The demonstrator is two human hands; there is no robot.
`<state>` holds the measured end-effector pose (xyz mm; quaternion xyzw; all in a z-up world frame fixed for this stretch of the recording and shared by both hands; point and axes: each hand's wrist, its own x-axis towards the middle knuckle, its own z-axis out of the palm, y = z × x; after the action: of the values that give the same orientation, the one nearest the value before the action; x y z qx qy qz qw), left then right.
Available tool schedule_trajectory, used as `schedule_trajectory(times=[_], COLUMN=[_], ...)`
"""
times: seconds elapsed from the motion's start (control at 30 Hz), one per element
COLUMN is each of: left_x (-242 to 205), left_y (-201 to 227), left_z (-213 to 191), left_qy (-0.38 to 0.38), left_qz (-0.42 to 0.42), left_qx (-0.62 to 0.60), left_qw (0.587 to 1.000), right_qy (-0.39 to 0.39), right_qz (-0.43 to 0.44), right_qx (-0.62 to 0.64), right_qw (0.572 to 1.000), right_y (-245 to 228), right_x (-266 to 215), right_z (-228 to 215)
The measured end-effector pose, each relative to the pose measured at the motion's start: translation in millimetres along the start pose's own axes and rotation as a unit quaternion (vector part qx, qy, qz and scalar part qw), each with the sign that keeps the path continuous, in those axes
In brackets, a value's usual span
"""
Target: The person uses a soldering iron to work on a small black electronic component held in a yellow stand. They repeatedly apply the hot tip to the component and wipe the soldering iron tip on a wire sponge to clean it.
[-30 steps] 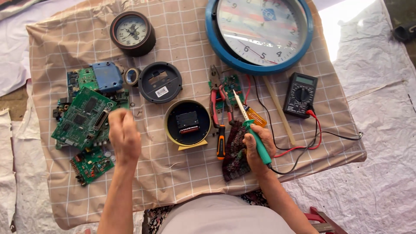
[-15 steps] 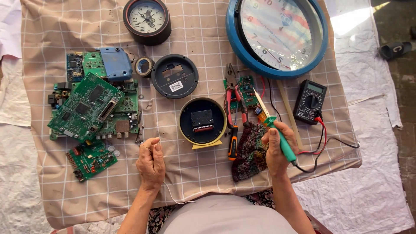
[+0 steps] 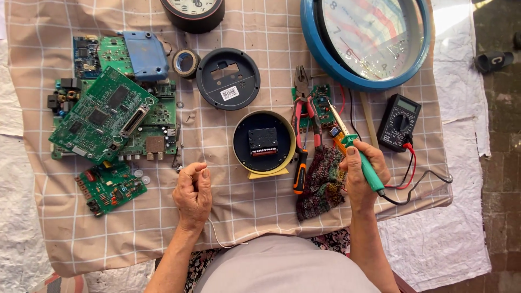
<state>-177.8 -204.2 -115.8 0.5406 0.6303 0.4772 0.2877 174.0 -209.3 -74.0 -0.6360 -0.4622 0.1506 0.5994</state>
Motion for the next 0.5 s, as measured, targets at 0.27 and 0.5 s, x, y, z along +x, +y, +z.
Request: schedule_trajectory(times=[0.27,0.5], left_x=[0.5,-1.4], left_y=[-1.6,-9.3], left_z=[1.4,4.0], left_qy=[-0.003,-0.002], left_qz=[0.002,0.010], left_qx=[-0.005,0.001], left_qw=[1.000,1.000], right_qy=[-0.010,-0.023], right_qz=[-0.002,-0.014], right_qx=[-0.035,-0.030], right_qw=[0.999,0.999], right_y=[-14.4,-2.3], right_x=[2.3,-1.4], right_z=[1.9,-1.3])
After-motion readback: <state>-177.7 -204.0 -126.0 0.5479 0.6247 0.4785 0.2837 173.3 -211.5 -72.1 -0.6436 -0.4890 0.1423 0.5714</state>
